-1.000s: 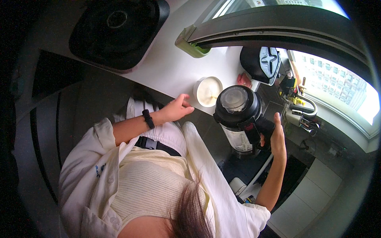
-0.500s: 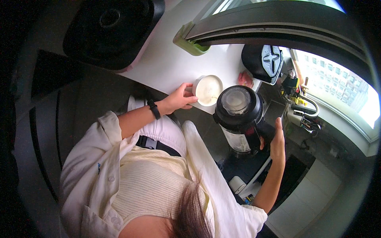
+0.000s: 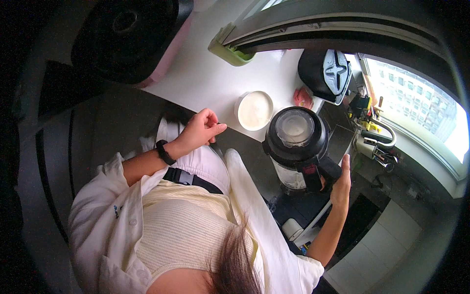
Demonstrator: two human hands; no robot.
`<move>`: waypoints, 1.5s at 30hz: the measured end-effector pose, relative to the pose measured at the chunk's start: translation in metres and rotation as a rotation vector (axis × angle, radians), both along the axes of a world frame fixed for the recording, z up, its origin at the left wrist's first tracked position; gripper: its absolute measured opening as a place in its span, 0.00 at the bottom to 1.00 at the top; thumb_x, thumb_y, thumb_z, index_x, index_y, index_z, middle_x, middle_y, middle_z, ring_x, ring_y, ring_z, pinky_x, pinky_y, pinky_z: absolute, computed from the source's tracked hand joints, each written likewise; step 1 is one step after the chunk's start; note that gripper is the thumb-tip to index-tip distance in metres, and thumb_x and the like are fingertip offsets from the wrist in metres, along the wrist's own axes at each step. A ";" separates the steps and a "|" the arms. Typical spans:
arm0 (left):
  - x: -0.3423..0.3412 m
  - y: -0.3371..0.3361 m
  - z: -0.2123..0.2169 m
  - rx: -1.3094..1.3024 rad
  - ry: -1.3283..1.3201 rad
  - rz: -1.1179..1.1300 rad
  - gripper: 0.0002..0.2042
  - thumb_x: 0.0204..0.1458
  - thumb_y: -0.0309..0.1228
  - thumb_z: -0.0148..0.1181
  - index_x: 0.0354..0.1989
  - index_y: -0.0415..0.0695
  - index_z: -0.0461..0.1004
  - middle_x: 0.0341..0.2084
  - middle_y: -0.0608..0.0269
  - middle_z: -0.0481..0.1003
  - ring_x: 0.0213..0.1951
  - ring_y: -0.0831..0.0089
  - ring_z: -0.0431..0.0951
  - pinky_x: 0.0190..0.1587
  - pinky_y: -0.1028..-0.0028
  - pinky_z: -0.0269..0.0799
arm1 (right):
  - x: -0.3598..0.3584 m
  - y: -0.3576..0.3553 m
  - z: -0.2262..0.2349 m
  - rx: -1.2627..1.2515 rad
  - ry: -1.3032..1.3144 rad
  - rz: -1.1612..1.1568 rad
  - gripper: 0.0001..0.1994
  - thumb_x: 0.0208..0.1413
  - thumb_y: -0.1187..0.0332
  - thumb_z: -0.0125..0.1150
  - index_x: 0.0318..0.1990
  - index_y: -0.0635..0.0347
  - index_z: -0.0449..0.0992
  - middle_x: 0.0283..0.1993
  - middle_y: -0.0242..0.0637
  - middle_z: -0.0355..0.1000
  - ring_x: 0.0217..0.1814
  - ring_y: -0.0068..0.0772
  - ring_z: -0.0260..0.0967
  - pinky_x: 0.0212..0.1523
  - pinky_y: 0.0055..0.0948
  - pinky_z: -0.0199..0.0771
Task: The person retrieves three white bowls from a cabinet and places them on the counter. They then pour a white liquid from a blender into each bowl, wipe the counter with a cloth, and rinse the blender in the sink.
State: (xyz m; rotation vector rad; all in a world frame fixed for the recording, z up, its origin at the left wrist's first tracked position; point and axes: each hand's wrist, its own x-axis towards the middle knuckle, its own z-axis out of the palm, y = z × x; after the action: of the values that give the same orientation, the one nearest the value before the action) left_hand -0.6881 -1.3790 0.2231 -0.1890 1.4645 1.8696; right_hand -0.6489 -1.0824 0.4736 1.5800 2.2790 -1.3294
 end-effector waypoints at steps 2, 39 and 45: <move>0.012 0.003 -0.020 -0.117 0.238 0.027 0.15 0.51 0.34 0.66 0.29 0.42 0.64 0.19 0.71 0.67 0.23 0.84 0.64 0.23 0.79 0.63 | 0.001 0.003 -0.002 -0.005 0.013 -0.026 0.38 0.59 0.43 0.50 0.69 0.59 0.51 0.72 0.41 0.46 0.71 0.37 0.49 0.66 0.36 0.53; 0.035 0.068 -0.025 -0.126 0.115 -0.026 0.16 0.47 0.31 0.64 0.18 0.41 0.62 0.13 0.68 0.64 0.20 0.81 0.61 0.23 0.74 0.61 | 0.003 0.121 -0.005 0.070 -0.111 0.200 0.34 0.57 0.36 0.42 0.25 0.62 0.76 0.17 0.35 0.69 0.12 0.28 0.64 0.12 0.25 0.63; 0.033 0.076 -0.017 -0.133 0.096 -0.039 0.15 0.47 0.30 0.64 0.18 0.41 0.62 0.13 0.68 0.64 0.20 0.81 0.62 0.23 0.74 0.62 | -0.004 0.127 -0.004 0.084 -0.162 0.195 0.35 0.58 0.36 0.40 0.22 0.61 0.74 0.14 0.36 0.67 0.11 0.29 0.63 0.13 0.25 0.63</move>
State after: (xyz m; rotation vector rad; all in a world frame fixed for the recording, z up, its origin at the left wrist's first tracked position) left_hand -0.6555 -1.3031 0.2059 -0.1348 1.6478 1.7718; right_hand -0.6525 -0.9555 0.4694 1.3878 2.3448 -1.0340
